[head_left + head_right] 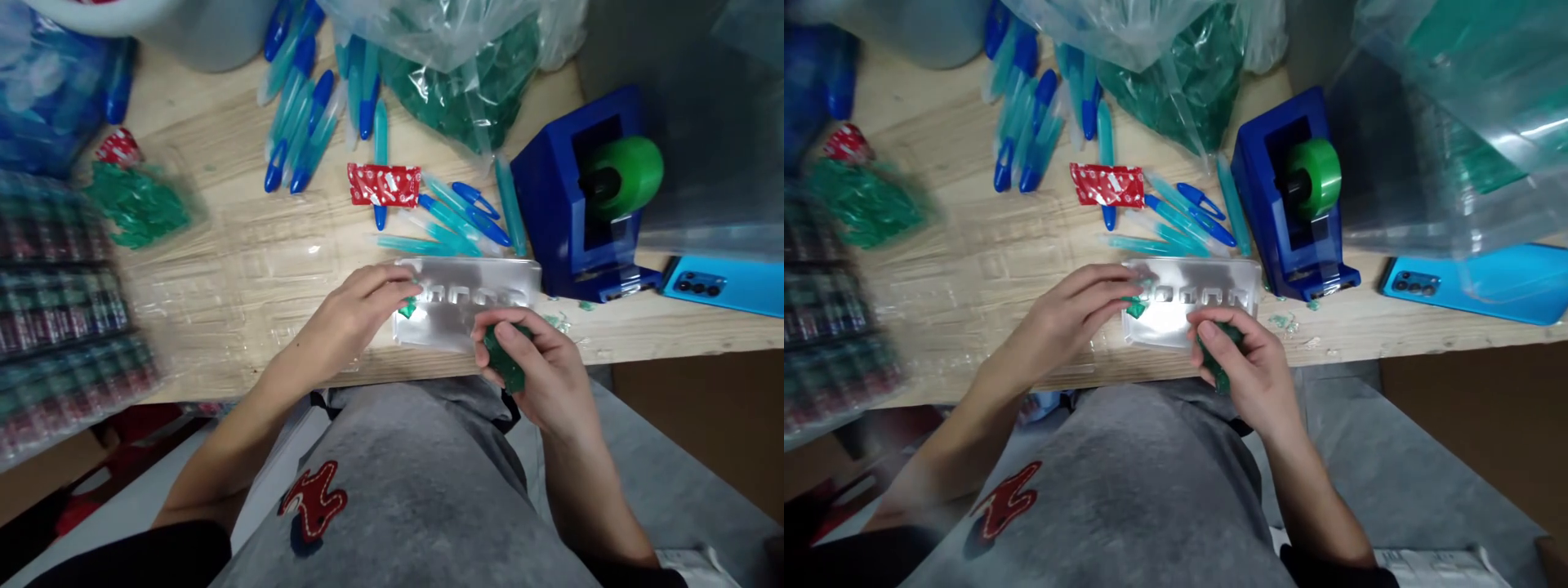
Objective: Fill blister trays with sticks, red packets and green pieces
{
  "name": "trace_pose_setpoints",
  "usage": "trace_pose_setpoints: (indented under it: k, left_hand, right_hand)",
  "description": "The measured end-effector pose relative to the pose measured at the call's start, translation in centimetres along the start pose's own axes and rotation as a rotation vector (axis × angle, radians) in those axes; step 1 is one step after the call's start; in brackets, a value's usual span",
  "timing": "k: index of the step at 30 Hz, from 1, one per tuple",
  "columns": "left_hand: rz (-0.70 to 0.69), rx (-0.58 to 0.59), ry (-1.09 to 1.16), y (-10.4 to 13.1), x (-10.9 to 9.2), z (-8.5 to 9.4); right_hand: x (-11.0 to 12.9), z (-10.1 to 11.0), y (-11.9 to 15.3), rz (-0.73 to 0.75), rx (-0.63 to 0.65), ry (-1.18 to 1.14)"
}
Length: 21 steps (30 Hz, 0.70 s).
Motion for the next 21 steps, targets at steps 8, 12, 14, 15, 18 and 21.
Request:
trace_pose_setpoints:
  k: [8, 12, 14, 15, 18, 21]
  left_hand:
    - [-0.048, 0.028, -0.022, -0.2, -0.3, 0.0]
    - [0.018, -0.041, 0.015, -0.3, 0.0, 0.4]
    - [0.000, -0.067, 0.011, -0.3, -0.4, 0.5]
    - [-0.030, -0.071, -0.013, -0.2, -0.8, 0.4]
    - [-0.100, -0.068, -0.115, -0.1, -1.5, 0.2]
    - [-0.076, -0.061, -0.125, -0.2, -1.0, 0.0]
  right_hand:
    - [-0.5, 0.3, -0.7, -0.019, -0.023, -0.007]
    - [-0.8, 0.3, -0.7, -0.020, -0.017, -0.018]
    - [-0.9, 0.4, -0.7, -0.017, -0.014, -0.032]
    - [-0.9, 0.4, -0.7, -0.014, -0.013, -0.040]
    - [-0.9, 0.4, -0.7, -0.006, -0.011, -0.067]
    - [-0.9, 0.4, -0.7, -0.007, -0.011, -0.075]
Point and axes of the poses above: each hand's wrist, its own y-axis away from the middle knuckle, its own z-axis out of the back of the hand, x = y × z, the point moved 8 cm from there along -y, towards the middle knuckle, and after that the axes turned 4 degrees about z, right-handed, at the moved point
